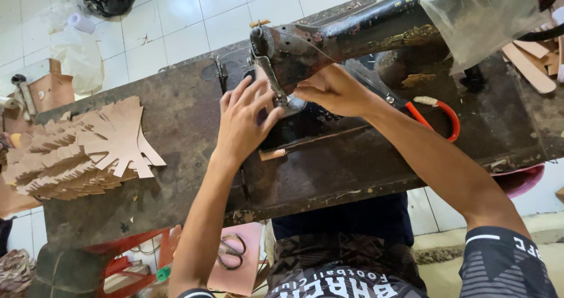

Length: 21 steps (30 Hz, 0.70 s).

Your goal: The person sits at a treadle sewing machine and stitches along the edges of leaf-shaped leather cutouts one at a time, guiding each piece under the needle by hand. Finished pieces are placed onto a growing stack of completed cutouts on the left side of the work table.

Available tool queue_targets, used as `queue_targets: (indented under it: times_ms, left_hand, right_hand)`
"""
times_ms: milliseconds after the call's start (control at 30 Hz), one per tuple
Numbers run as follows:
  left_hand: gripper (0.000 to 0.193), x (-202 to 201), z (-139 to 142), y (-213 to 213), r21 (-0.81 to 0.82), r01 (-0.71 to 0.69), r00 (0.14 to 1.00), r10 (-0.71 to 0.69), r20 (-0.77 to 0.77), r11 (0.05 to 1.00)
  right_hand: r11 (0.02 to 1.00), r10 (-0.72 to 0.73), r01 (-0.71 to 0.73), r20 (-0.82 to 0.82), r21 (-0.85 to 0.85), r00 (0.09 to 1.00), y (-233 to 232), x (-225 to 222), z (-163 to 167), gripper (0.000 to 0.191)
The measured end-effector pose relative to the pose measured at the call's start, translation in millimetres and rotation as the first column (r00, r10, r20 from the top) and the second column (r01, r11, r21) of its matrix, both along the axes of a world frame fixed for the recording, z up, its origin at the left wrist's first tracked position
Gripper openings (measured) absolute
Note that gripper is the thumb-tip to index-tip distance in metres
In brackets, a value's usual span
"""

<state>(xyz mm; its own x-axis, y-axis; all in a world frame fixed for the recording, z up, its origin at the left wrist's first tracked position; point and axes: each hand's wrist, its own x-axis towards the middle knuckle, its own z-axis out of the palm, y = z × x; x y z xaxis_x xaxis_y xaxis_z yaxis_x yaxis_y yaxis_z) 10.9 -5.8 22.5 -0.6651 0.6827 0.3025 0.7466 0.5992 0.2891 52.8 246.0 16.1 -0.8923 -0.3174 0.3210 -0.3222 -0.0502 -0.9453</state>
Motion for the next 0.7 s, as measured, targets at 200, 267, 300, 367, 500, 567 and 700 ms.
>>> queue_targets:
  times_ms: [200,267,300,367,500,567,700]
  left_hand:
    - [0.068,64.8,14.9,-3.2,0.027,-0.039,0.999,0.039,0.016,0.999]
    - [0.067,81.4,18.4,3.2,0.063,-0.044,0.999,0.043,0.025,0.997]
    - [0.066,85.7,20.0,6.6,0.094,-0.040,0.998,0.036,0.044,0.995]
    - [0.062,90.3,21.9,12.6,0.158,-0.031,0.997,0.019,0.077,0.987]
    - [0.048,89.0,21.0,18.6,0.170,-0.028,0.998,0.019,0.059,0.985]
    - [0.039,87.0,18.6,17.5,0.174,-0.031,0.998,0.020,0.063,0.984]
    - [0.042,83.4,13.1,13.6,0.198,0.001,0.999,-0.011,0.049,0.980]
  right_hand:
    - [0.993,-0.041,0.030,0.095,0.117,0.995,1.2,-1.5,-5.9,0.024]
    - [0.996,-0.027,0.020,0.086,0.086,0.996,-0.1,-3.2,-5.5,0.023]
    - [1.000,0.013,-0.013,0.016,-0.006,1.000,-1.0,-3.6,-5.1,0.026]
    - [0.996,0.038,-0.042,-0.041,-0.084,0.998,-1.9,-2.7,-3.8,0.029]
    - [0.995,-0.066,0.059,0.082,0.085,0.994,-0.2,2.8,-1.9,0.019]
    - [0.987,-0.098,0.084,0.101,0.134,0.990,0.5,3.9,-1.7,0.017]
    - [0.997,-0.038,0.042,-0.051,0.067,0.998,-0.2,1.2,-1.8,0.019]
